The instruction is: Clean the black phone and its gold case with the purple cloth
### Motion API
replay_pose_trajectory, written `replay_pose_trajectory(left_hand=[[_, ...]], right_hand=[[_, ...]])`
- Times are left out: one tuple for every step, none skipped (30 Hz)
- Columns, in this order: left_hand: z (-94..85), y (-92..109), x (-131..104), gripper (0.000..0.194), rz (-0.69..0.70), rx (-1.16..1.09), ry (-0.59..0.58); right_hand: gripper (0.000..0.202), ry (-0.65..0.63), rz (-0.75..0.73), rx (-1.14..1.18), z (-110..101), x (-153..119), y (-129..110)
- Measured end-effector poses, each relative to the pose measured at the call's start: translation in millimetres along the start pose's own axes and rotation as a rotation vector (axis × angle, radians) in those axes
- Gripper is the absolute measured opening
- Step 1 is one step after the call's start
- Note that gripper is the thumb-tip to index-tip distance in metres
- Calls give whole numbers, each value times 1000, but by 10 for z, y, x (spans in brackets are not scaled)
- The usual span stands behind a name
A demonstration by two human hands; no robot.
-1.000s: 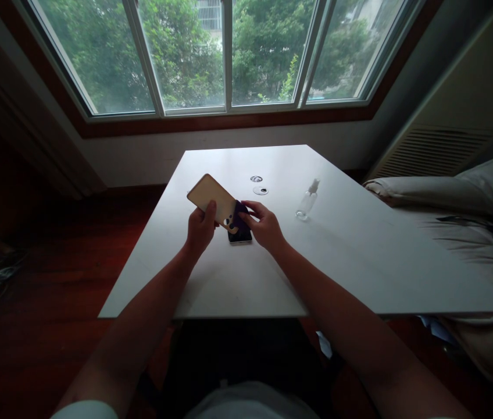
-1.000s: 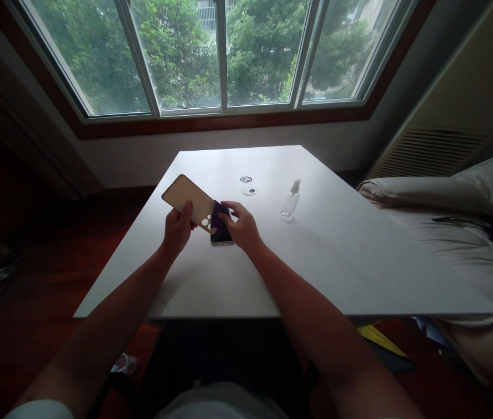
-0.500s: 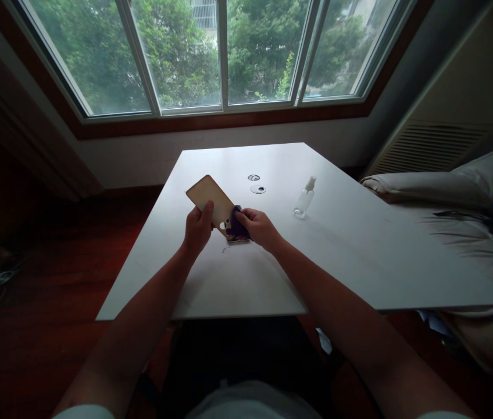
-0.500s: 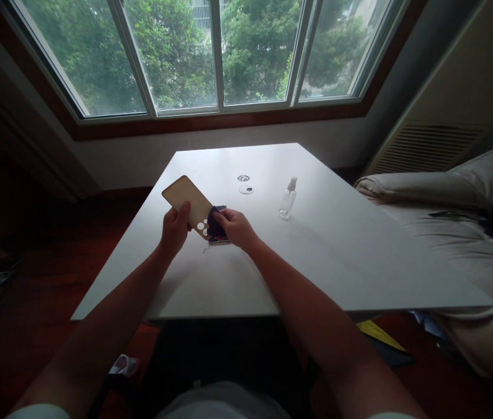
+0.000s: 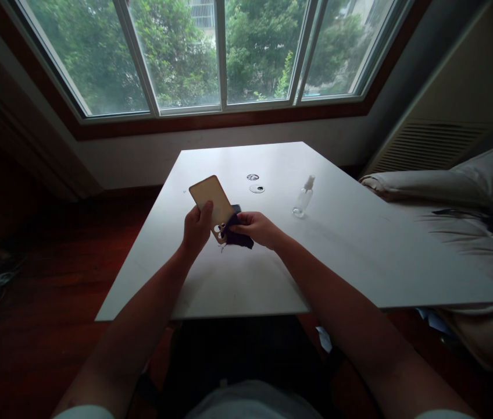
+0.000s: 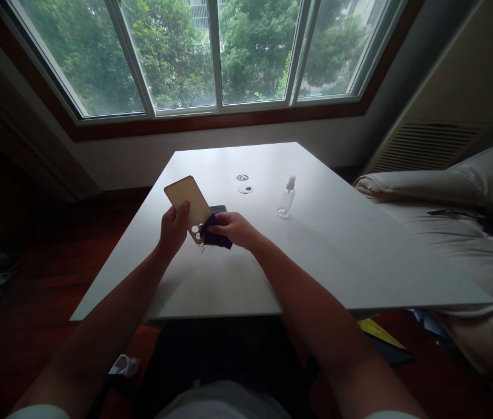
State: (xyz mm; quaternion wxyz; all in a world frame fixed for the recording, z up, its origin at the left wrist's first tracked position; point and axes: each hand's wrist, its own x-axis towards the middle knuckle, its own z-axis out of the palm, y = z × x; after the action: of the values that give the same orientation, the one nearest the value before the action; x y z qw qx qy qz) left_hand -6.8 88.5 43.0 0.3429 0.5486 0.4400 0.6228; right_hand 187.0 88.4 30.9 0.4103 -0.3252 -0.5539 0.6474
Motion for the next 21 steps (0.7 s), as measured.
replay_pose_trajectory(left_hand=[[0,7,-6,42,4,13,2],[-1,12,-10,42,9,28,2],[-2,15,-14,42,15,43,2],[-2,15,-15,42,20,57,2],[-3,13,-13,42,25,69,1],[-4,9,-10,43,28,78,-1],[-5,2,-5,43,30,85,-3],[-6,-6,1,43,32,88,-5],[-6,-15,7,43,33,88,-6],[-7,-24,13,43,32,84,-5],[-7,-31,18,43,30,76,-3],[-7,-38,22,43,26,65,-3],[-6,-43,25,43,21,51,-5],[-5,-46,27,43,16,37,-8],[-4,-48,27,43,11,26,-12],[-3,-49,25,43,7,19,-18],[-2,-49,23,43,4,17,-23],[-2,-48,18,43,0,17,-27],[-2,-46,13,43,-4,18,-30],[-2,-43,6,43,-5,21,-34],[-4,-40,-1,43,-3,31,-38]], right_hand=[[46,11,-4,-6,7,6,7],[46,24,-8,-18,16,12,15],[46,38,-11,-36,25,18,24],[46,54,-12,-57,35,22,31],[46,71,-11,-79,45,25,36],[45,89,-9,-100,54,25,40],[45,101,-6,-113,63,23,42],[45,103,-7,-113,72,18,41],[45,96,-13,-105,79,13,39],[45,83,-26,-90,86,7,33],[45,65,-42,-72,90,0,25],[44,45,-55,-50,92,-7,12],[45,25,-60,-27,90,-15,-5],[45,5,-55,-6,84,-23,-25],[46,-19,-39,12,75,-31,-47],[48,-44,-20,24,63,-38,-70],[49,-70,-3,29,48,-44,-90],[50,-92,9,24,32,-48,-104],[50,-108,15,12,16,-50,-111],[49,-118,19,-4,3,-48,-109],[48,-122,22,-22,-8,-43,-97]])
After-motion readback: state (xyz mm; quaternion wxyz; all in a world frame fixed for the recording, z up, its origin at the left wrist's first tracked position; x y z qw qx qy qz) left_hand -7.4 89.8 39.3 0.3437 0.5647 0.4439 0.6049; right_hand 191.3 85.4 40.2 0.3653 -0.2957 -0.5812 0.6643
